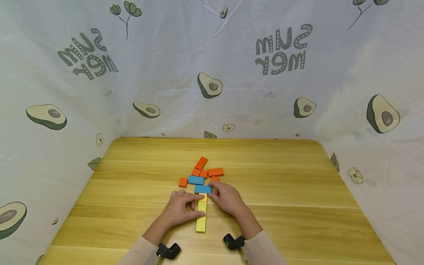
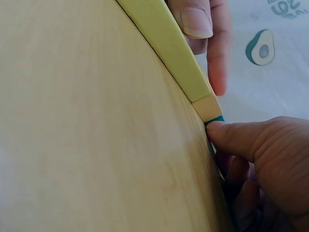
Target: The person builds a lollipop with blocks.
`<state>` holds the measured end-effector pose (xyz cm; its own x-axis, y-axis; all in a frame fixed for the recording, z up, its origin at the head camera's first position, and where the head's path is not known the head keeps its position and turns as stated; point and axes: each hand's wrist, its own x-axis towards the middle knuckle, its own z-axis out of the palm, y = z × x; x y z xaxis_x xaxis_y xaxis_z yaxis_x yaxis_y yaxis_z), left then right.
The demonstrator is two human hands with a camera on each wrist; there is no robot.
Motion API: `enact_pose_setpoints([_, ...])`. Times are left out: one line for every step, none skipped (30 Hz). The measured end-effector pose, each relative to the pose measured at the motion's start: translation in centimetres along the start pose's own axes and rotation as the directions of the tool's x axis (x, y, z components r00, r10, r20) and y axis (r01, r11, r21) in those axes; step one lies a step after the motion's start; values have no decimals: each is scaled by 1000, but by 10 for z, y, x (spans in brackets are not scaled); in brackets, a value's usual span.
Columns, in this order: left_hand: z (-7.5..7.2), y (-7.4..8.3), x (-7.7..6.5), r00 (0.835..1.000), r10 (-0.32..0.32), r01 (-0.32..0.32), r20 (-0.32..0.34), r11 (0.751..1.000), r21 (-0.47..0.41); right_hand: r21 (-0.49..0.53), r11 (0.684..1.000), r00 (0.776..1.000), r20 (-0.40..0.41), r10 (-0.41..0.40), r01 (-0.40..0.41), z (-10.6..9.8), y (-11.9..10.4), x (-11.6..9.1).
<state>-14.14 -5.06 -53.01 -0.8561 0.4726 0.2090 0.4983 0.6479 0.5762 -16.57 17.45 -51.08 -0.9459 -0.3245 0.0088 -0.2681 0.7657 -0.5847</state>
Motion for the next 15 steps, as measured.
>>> enact_pose_setpoints([0,0,0,1000,-1,1,0,1000,-1,0,1000,1000,0,1,-1,0,0,0])
enact_pose_setpoints([0,0,0,1000,-2,2,1,1000,-2,0,1000,1000,0,1,-1,0,0,0])
enact_pose_setpoints([0,0,0,1000,-5,5,3,1000,-6,2,1000,1000,0,1,-1,0,0,0])
enact_pose_setpoints([0,0,0,1000,-9,9,6,1000,-8,3,1000,1000,0,2,-2,1,0,0])
enact_pose_setpoints([0,0,1,1000,-15,15,11,1000,-9,6,1000,1000,0,2,-2,1,0,0])
enact_pose_setpoints([0,0,1,1000,-23,23,18,1000,-14,8,1000,1000,0,1,-1,1,0,0])
enact_pose_setpoints([0,0,1,999,-32,32,26,999,-16,10,1000,1000,0,-1,1,1,0,0])
enact_pose_setpoints([-1,1,1,999,-41,41,36,999,-19,13,1000,1000,1,-3,3,1,0,0])
enact_pose_setpoints([-2,1,2,998,-49,50,46,999,-20,15,1000,1000,2,-4,4,1,0,0])
enact_pose_setpoints([-2,1,2,997,-56,57,57,998,-18,16,1000,1000,3,-5,5,1,0,0])
enact_pose_setpoints([-3,2,3,996,-60,61,68,998,-15,17,1000,1000,3,-6,6,1,0,0])
enact_pose_setpoints([-3,2,3,995,-64,65,78,998,-12,18,1000,1000,2,-7,7,2,1,0])
enact_pose_setpoints([-4,2,4,994,-68,69,88,998,-8,19,1000,1000,1,-7,7,2,1,0])
enact_pose_setpoints([-5,3,4,993,-72,73,98,997,-6,21,1000,1000,2,-6,6,2,1,0])
enact_pose_setpoints([-6,3,5,992,-75,76,106,997,-3,21,1000,1000,1,-5,5,2,1,0])
